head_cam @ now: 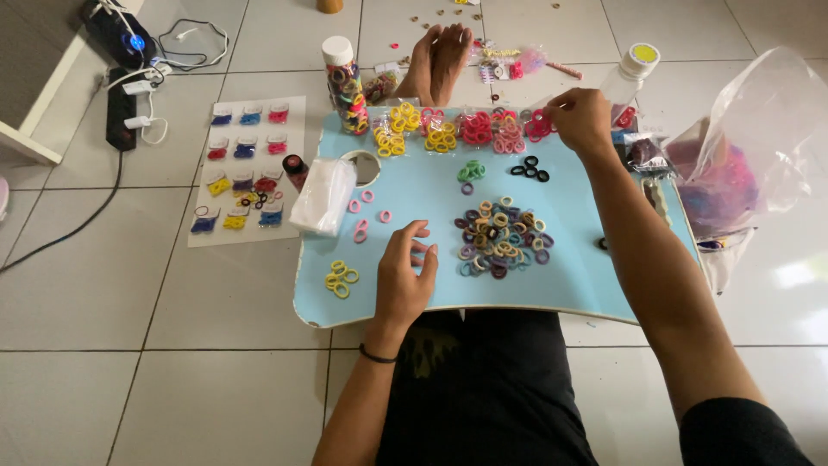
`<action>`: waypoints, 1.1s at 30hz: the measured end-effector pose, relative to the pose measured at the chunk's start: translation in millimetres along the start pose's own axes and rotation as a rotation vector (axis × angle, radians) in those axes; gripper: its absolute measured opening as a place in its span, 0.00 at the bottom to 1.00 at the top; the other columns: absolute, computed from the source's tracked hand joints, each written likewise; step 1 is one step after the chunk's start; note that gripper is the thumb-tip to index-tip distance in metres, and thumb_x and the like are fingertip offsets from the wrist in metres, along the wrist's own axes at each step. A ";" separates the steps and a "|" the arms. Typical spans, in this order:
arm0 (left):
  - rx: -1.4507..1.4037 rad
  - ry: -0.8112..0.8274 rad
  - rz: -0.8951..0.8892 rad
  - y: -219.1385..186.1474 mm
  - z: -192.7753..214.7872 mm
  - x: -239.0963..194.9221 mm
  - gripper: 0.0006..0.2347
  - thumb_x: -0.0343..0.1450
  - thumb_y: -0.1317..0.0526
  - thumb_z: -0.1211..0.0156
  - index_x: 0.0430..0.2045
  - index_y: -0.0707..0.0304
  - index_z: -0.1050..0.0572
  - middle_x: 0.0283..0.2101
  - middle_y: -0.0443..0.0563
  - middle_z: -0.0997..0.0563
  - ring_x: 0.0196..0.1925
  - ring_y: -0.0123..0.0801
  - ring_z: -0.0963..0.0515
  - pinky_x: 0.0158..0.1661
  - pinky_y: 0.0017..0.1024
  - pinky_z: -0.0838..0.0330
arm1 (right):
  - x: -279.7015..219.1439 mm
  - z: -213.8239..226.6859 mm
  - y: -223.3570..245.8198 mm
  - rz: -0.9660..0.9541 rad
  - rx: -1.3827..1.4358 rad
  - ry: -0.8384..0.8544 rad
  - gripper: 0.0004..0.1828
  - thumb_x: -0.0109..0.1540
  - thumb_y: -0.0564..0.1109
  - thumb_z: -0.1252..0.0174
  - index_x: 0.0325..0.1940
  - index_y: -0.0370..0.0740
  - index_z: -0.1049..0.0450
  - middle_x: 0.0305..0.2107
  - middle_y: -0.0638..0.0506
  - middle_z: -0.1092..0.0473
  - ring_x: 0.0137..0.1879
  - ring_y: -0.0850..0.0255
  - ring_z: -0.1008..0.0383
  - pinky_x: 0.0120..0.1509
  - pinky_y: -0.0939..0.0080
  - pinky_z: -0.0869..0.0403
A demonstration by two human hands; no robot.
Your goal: The person sorts colorful rubber bands on a light blue lap desk by color, picking up bands and placing them into small piles. They handle pink, yellow, and mixed-color bands, occasionally moving piles to organize the workspace.
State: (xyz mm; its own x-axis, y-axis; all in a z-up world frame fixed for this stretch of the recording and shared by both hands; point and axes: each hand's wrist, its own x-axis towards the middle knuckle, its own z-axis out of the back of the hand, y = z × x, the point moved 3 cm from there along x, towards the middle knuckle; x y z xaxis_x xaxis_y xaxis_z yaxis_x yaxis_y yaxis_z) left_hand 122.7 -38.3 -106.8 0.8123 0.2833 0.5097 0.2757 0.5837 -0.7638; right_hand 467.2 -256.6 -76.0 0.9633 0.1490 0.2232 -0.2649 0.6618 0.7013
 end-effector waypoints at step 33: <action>-0.031 -0.010 0.036 2.1 2.4 -1.2 0.13 0.75 0.64 0.47 0.54 0.66 0.30 0.46 0.54 0.24 0.38 0.34 0.21 0.37 0.30 0.21 | 13.1 175.9 -85.7 0.211 -0.223 -0.208 0.06 0.73 0.30 0.40 0.53 0.24 0.20 0.35 0.36 0.21 0.26 0.59 0.19 0.23 0.62 0.20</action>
State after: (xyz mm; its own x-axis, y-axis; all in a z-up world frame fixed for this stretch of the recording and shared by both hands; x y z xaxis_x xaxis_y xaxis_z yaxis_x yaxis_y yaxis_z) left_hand 121.1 -35.5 -108.1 0.8169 0.3116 0.4853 0.2623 0.5488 -0.7938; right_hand 494.9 -440.7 -14.0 0.8532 0.1617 0.4958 -0.4185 0.7796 0.4660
